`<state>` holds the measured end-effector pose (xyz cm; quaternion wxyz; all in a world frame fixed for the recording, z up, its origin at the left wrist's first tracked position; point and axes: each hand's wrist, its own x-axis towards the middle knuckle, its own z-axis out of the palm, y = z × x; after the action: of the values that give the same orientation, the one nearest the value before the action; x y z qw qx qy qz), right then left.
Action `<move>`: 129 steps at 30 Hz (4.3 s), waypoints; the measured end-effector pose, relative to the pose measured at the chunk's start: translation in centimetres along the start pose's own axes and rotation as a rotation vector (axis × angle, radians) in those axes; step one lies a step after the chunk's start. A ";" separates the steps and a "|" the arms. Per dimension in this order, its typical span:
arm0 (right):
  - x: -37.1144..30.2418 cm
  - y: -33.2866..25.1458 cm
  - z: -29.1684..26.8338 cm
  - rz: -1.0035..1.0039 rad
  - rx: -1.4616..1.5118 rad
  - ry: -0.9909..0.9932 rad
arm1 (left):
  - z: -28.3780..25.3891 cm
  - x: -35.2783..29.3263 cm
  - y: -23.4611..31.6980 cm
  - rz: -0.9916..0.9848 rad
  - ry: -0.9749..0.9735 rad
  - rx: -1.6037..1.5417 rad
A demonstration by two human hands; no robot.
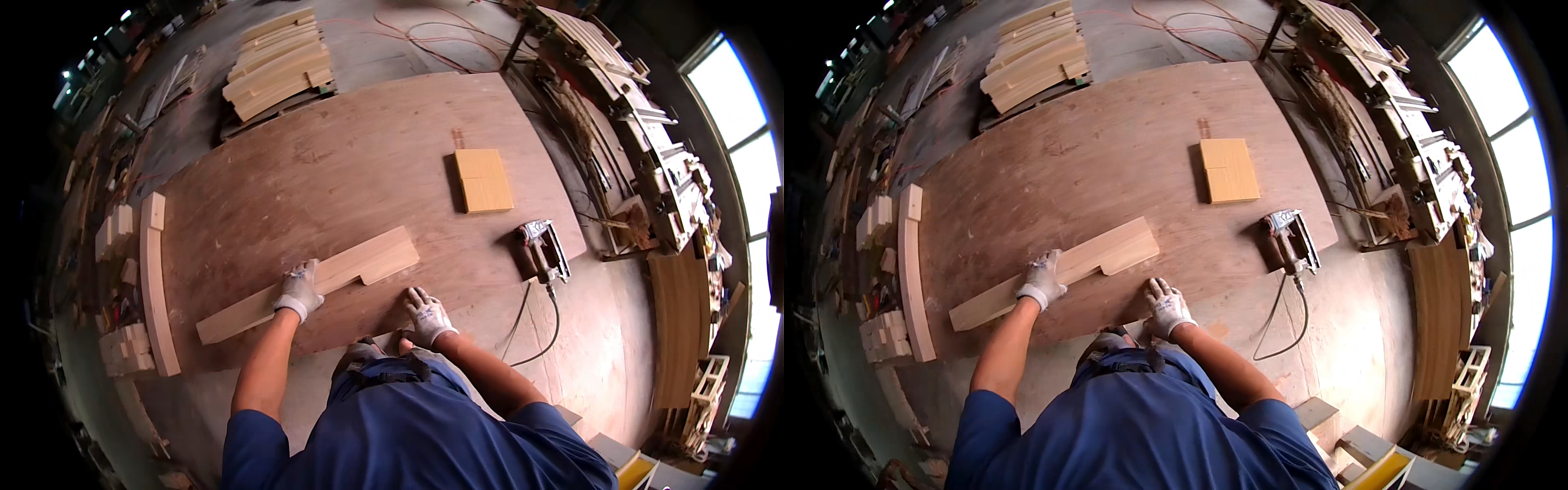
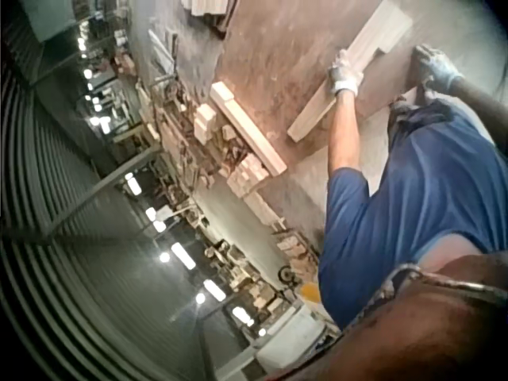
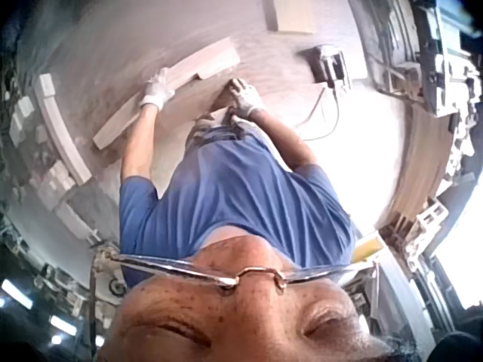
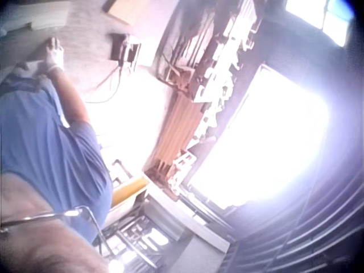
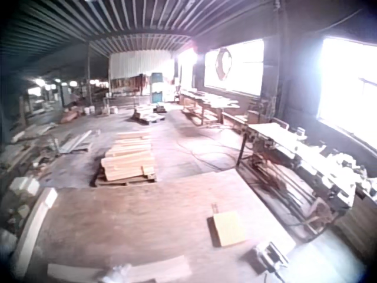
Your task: The person assembles wooden pieces on a workbench using a pneumatic nail gun. They apply glue to the wood with a brush, align the pieces, and fasten them together. The finished assemblies are placed on a nearby rack.
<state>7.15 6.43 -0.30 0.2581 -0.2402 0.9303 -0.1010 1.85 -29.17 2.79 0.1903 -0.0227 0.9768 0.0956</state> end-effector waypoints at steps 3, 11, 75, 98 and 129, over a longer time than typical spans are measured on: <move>-0.1 -0.9 -1.0 0.029 0.004 -0.040 | 0.4 0.1 0.5 -0.019 0.028 -0.019; -0.1 -2.0 -1.8 0.078 0.005 0.032 | 1.9 -0.4 0.0 0.041 0.195 -0.069; 0.6 22.2 -17.3 0.213 0.708 0.768 | -2.1 6.9 34.2 -0.058 0.643 -1.195; 14.4 6.1 -17.5 0.182 0.499 0.020 | -0.9 5.1 11.5 -0.618 0.390 -1.106; 0.2 19.7 -3.9 0.144 0.040 0.225 | -1.0 2.0 3.1 -0.063 -0.155 0.168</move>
<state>-2.81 23.59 -3.17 0.1632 -0.1547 0.9660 -0.1272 -0.59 -26.35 3.49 0.2693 -0.0300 0.9626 0.0085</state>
